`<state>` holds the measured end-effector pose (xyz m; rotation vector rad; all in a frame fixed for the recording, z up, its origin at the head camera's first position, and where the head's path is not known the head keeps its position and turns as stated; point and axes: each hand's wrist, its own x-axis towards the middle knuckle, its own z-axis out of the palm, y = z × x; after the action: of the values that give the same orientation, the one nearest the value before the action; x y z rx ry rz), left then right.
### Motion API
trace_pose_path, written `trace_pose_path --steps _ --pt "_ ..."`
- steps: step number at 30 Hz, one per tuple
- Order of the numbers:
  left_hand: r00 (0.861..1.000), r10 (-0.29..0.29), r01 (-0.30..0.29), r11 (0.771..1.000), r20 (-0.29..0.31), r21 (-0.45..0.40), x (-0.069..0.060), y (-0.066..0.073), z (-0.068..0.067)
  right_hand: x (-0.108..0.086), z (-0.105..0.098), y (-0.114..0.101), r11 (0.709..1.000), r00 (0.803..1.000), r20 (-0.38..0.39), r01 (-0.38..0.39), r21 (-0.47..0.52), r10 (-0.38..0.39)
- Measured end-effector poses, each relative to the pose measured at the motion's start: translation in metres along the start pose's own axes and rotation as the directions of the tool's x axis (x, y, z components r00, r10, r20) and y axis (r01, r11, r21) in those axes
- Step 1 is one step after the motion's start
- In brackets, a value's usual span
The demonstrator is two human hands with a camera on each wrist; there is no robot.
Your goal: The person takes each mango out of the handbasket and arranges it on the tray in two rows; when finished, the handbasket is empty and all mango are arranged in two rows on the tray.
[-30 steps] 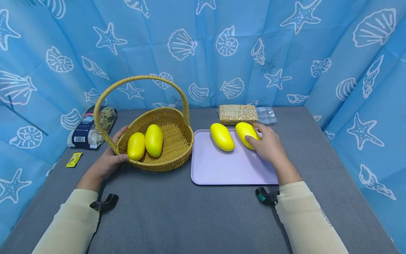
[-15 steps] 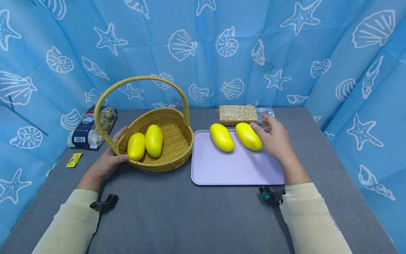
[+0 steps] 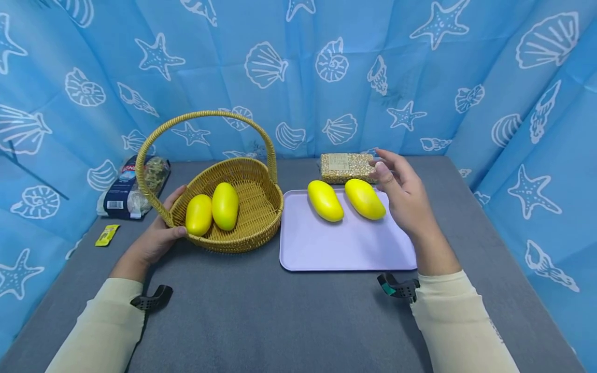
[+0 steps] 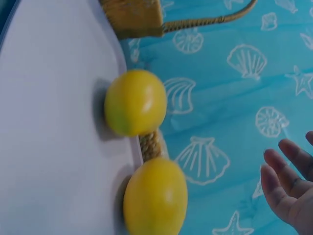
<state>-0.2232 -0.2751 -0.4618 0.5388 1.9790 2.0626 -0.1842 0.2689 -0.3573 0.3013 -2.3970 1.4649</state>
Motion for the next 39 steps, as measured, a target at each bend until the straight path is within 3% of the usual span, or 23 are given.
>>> trace_pose_path --steps 6,12,20,31,39 --pt "1.000 0.007 -0.007 1.000 0.004 -0.002 0.000 0.000 -0.001 -0.003 0.004 -0.015 0.979 0.997 0.049 0.047 0.199 -0.058" --pt "1.000 0.010 -0.010 1.000 0.001 -0.004 -0.001 -0.001 -0.001 -0.009 0.016 -0.022 0.892 0.990 0.104 0.033 0.450 -0.090" --pt "1.000 0.017 -0.017 1.000 0.005 -0.007 0.001 -0.002 -0.001 -0.014 0.041 -0.028 0.821 0.973 0.188 0.000 0.571 -0.131" --pt "1.000 0.011 -0.011 1.000 0.009 -0.013 0.001 -0.003 -0.002 -0.024 0.083 -0.032 0.800 0.911 0.359 -0.058 0.597 -0.202" --pt "1.000 0.002 -0.002 1.000 0.001 -0.006 0.000 -0.001 -0.002 -0.035 0.118 -0.034 0.828 0.833 0.511 -0.124 0.547 -0.212"
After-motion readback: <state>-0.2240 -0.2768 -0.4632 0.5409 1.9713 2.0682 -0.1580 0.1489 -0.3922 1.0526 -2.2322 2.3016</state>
